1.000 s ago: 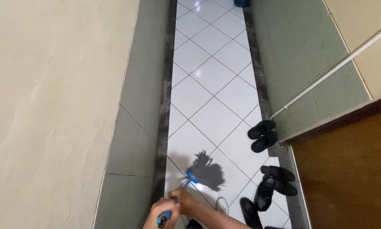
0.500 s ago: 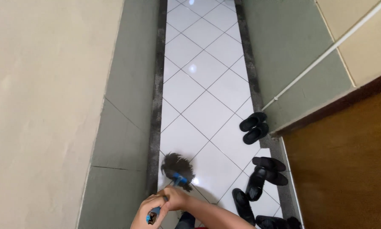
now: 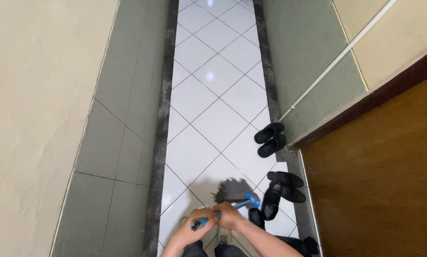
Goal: Mopping a tiled hallway floor using a mop at a steady, thorough pace.
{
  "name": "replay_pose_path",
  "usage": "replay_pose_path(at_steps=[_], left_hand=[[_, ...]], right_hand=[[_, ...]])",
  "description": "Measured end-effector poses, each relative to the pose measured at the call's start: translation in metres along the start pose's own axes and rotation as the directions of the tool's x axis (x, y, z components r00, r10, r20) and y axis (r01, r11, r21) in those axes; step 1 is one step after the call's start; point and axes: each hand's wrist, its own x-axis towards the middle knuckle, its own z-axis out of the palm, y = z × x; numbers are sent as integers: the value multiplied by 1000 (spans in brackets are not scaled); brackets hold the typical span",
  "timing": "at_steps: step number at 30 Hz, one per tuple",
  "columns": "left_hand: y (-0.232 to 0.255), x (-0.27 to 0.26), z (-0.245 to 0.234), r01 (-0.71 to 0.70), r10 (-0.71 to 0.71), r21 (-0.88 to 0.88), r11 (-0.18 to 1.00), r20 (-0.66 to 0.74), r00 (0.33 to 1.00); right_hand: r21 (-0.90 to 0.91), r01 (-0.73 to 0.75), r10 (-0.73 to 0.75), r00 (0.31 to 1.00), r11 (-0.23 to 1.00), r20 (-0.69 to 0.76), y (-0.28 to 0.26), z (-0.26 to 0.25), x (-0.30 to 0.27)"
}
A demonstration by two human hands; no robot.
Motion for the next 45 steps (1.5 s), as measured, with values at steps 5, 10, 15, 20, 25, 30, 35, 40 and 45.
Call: replay_pose_path(at_steps=[5, 10, 15, 20, 25, 30, 35, 40, 45], left_hand=[[21, 4, 20, 40, -33, -65, 997, 102, 994], [15, -20, 11, 107, -85, -156, 982, 138, 987], [40, -68, -29, -36, 44, -118, 992, 63, 997], [62, -142, -75, 103, -103, -4, 995, 1, 995], [100, -189, -99, 179, -159, 130, 975, -151, 976], [103, -234, -85, 592, -340, 243, 768, -628, 700], [89, -244, -106, 385, -223, 453, 804, -370, 902], [98, -244, -101, 369, -263, 298, 881, -339, 903], [93, -235, -50, 572, -610, -220, 790, -370, 701]], right_hand=[[-99, -268, 272, 962, 958, 29, -3, -10, -24], [16, -71, 72, 995, 997, -71, 16, 15, -23], [-62, 177, -185, 972, 982, -147, -21, 60, 2], [-42, 204, -207, 971, 978, -120, -93, 120, 24], [-16, 333, -333, 936, 943, -114, -143, 174, 45], [68, 509, -512, 858, 858, 32, -182, 207, 57], [245, 487, -530, 834, 838, 154, -190, 229, 62], [166, 476, -502, 844, 864, 192, -172, 231, 45], [48, 254, -258, 961, 966, 97, -127, 198, -4]])
